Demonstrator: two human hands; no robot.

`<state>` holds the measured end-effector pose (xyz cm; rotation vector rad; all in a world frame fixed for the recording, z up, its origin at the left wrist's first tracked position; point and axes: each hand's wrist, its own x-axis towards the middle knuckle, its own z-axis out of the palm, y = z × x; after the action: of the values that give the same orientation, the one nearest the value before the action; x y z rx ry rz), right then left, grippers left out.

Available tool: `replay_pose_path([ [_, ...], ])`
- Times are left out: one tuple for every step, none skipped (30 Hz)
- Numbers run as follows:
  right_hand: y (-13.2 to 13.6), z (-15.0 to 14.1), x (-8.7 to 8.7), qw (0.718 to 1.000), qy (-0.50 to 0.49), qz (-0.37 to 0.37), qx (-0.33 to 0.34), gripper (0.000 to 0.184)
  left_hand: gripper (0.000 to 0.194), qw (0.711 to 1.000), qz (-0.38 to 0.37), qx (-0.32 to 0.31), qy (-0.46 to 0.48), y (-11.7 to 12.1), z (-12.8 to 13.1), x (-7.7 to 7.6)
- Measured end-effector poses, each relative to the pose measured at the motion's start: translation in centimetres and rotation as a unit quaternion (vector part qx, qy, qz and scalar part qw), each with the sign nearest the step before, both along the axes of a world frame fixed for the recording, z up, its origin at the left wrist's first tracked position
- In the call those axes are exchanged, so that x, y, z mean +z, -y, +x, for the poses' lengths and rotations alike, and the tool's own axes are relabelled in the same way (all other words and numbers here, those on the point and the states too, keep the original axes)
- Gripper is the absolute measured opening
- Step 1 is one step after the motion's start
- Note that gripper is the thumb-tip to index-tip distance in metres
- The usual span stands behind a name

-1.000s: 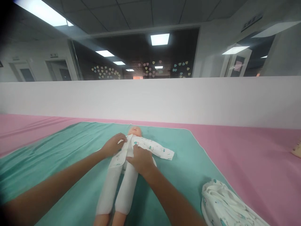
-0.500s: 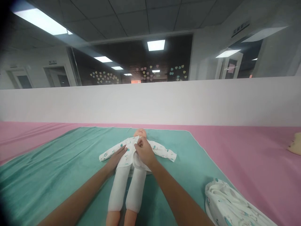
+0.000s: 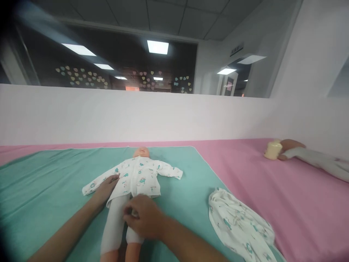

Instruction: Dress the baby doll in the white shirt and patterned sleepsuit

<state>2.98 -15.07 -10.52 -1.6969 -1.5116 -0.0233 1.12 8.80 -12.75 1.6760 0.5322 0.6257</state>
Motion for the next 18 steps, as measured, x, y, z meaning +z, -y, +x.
replay_pose_path([
  [1.2,-0.7,-0.2,1.0,0.017,-0.005,0.002,0.012,0.038,0.999,-0.041,-0.016,0.013,0.0,-0.3,0.3],
  [2.5,-1.2,-0.3,0.999,0.031,-0.013,-0.003,0.013,0.039,0.996,-0.084,-0.026,0.031,0.0,-0.6,0.6],
  [4.0,-1.3,-0.3,0.999,0.043,-0.023,-0.019,0.015,0.04,0.991,-0.121,-0.031,0.047,-0.1,-0.9,0.9],
  [5.6,-1.1,-0.2,0.997,0.054,-0.036,-0.046,0.016,0.04,0.987,-0.148,-0.033,0.058,-0.1,-1.2,1.2],
  [7.2,-0.5,0.0,0.993,0.064,-0.057,-0.083,0.018,0.039,0.984,-0.165,-0.031,0.062,-0.2,-1.4,1.4],
  [9.0,0.3,0.4,0.986,0.072,-0.076,-0.133,0.019,0.039,0.982,-0.174,-0.026,0.062,-0.2,-1.5,1.5],
  [10.8,1.3,0.8,0.974,0.083,-0.095,-0.189,0.02,0.038,0.982,-0.178,-0.02,0.063,-0.2,-1.6,1.6],
  [12.7,2.4,1.3,0.957,0.094,-0.13,-0.244,0.022,0.036,0.981,-0.18,-0.015,0.066,-0.1,-1.5,1.5],
  [14.5,3.4,1.8,0.935,0.114,-0.177,-0.285,0.023,0.035,0.98,-0.183,-0.015,0.071,0.0,-1.5,1.4],
  [16.3,4.4,2.1,0.909,0.134,-0.239,-0.315,0.024,0.035,0.979,-0.188,-0.015,0.078,0.2,-1.4,1.3],
  [17.9,5.3,2.4,0.878,0.15,-0.3,-0.342,0.022,0.034,0.977,-0.196,-0.017,0.086,0.4,-1.3,1.1],
  [19.4,5.9,2.5,0.848,0.155,-0.363,-0.354,0.019,0.035,0.974,-0.207,-0.023,0.094,0.6,-1.3,1.0],
  [20.6,6.3,2.5,0.826,0.154,-0.411,-0.353,0.017,0.035,0.97,-0.219,-0.029,0.103,0.8,-1.3,0.9],
  [21.6,6.5,2.5,0.816,0.151,-0.437,-0.348,0.015,0.035,0.966,-0.229,-0.036,0.113,1.0,-1.3,0.8],
  [22.2,6.5,2.5,0.815,0.143,-0.447,-0.34,0.014,0.034,0.964,-0.234,-0.04,0.122,1.1,-1.4,0.7],
  [22.6,6.3,2.7,0.823,0.132,-0.439,-0.334,0.014,0.033,0.964,-0.23,-0.042,0.129,1.1,-1.5,0.7],
  [22.7,5.9,3.1,0.839,0.115,-0.417,-0.33,0.016,0.032,0.967,-0.213,-0.039,0.13,1.2,-1.7,0.8],
  [22.5,5.4,3.7,0.861,0.089,-0.384,-0.323,0.021,0.03,0.974,-0.184,-0.03,0.125,1.3,-1.9,1.0],
])
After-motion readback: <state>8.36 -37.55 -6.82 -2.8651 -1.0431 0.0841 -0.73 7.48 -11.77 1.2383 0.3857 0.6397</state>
